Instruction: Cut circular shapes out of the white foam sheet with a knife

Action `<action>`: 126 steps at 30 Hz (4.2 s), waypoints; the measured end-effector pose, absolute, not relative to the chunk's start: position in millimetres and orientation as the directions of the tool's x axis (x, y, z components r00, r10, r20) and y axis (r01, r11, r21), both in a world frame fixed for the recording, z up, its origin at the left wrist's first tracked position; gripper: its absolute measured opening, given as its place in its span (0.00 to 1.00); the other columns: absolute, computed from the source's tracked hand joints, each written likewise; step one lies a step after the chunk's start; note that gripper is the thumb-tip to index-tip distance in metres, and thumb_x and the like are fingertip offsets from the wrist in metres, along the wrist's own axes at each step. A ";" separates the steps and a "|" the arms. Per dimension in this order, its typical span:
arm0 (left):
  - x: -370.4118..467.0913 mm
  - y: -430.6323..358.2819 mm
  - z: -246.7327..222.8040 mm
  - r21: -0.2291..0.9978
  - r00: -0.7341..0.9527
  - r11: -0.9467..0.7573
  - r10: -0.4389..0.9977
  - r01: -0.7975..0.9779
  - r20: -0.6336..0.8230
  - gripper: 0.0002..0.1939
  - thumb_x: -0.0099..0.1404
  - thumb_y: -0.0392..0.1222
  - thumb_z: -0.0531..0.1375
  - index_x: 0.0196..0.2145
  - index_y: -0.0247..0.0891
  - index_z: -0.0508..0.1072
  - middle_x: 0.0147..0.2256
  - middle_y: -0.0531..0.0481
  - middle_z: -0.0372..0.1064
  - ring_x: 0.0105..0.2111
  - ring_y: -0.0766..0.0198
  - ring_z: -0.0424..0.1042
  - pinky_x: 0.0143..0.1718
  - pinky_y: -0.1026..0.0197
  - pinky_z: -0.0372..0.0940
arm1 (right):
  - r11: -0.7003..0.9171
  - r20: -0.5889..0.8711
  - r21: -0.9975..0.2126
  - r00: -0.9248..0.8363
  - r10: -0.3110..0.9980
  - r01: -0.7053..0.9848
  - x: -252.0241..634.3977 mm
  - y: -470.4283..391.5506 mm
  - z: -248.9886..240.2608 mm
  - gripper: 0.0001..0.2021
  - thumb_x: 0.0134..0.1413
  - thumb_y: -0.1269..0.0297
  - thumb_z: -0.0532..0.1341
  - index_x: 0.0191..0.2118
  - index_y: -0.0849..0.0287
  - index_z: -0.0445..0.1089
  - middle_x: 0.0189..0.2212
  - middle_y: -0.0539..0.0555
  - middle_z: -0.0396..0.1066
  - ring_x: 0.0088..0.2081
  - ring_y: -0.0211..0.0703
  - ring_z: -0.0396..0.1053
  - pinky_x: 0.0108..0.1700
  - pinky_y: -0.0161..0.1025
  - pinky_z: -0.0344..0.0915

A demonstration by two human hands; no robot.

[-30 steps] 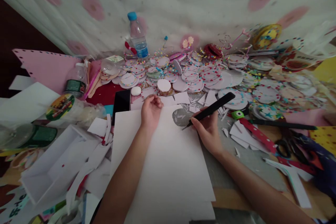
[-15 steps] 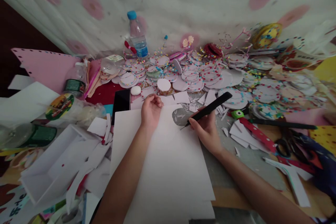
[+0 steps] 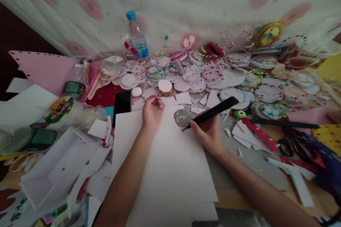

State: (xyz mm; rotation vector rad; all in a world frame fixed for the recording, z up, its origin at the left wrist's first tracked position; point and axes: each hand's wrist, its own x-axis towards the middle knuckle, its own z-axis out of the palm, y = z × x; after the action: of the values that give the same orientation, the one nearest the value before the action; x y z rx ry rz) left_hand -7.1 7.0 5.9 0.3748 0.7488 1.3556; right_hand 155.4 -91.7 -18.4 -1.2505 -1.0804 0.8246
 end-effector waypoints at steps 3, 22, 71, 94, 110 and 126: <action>-7.5 7.3 5.8 0.650 0.035 0.207 0.963 -0.732 -0.267 0.06 0.57 0.33 0.56 0.24 0.36 0.69 0.20 0.53 0.61 0.20 0.71 0.60 0.24 0.67 0.56 | 0.181 0.194 -0.981 0.292 0.936 0.073 155.7 -92.2 -16.8 0.18 0.51 0.61 0.66 0.40 0.51 0.54 0.31 0.49 0.63 0.30 0.42 0.65 0.31 0.41 0.67; -9.2 6.0 6.6 0.662 0.034 0.214 0.961 -0.718 -0.274 0.05 0.57 0.33 0.56 0.24 0.36 0.68 0.20 0.54 0.61 0.19 0.71 0.59 0.25 0.66 0.56 | 0.220 0.231 -0.973 0.257 0.938 0.070 154.0 -93.1 -22.7 0.16 0.55 0.63 0.62 0.43 0.51 0.52 0.34 0.50 0.64 0.31 0.39 0.64 0.26 0.37 0.64; -11.9 5.2 2.7 0.655 0.061 0.215 0.966 -0.724 -0.249 0.04 0.57 0.34 0.58 0.25 0.36 0.69 0.20 0.54 0.61 0.20 0.72 0.61 0.25 0.67 0.58 | 0.214 0.289 -0.952 0.406 0.867 0.220 160.3 -97.5 -24.6 0.16 0.53 0.64 0.64 0.43 0.52 0.56 0.33 0.52 0.67 0.29 0.41 0.66 0.25 0.39 0.64; -7.7 6.8 4.3 0.951 -0.018 -0.002 1.000 -0.308 -0.004 0.07 0.56 0.46 0.54 0.27 0.40 0.62 0.22 0.55 0.58 0.21 0.68 0.60 0.26 0.64 0.57 | 0.240 0.152 -0.965 0.524 0.838 -0.104 184.6 -99.4 -5.4 0.12 0.54 0.60 0.66 0.33 0.55 0.61 0.20 0.41 0.60 0.15 0.30 0.57 0.16 0.30 0.56; -2.8 -19.6 12.1 0.407 0.337 -0.459 0.879 0.790 0.337 0.07 0.66 0.37 0.53 0.32 0.38 0.69 0.34 0.43 0.70 0.41 0.51 0.67 0.44 0.50 0.58 | 0.197 0.382 -0.887 0.422 0.822 0.418 156.3 -89.5 8.7 0.15 0.60 0.53 0.57 0.28 0.58 0.69 0.22 0.49 0.68 0.27 0.40 0.67 0.31 0.37 0.64; 0.0 -17.6 5.0 0.260 0.353 -0.433 0.885 0.863 0.303 0.08 0.67 0.36 0.52 0.33 0.38 0.70 0.35 0.44 0.71 0.40 0.53 0.68 0.41 0.53 0.59 | 0.206 0.463 -0.765 0.300 0.834 0.610 146.7 -108.4 -20.8 0.12 0.63 0.57 0.57 0.29 0.56 0.64 0.22 0.47 0.66 0.26 0.40 0.66 0.31 0.38 0.63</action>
State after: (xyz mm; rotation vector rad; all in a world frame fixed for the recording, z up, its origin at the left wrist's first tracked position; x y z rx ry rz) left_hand 0.0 -17.6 5.0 2.5379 1.6419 0.6245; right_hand 146.7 -108.4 -20.8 -1.4917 -1.3974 0.2619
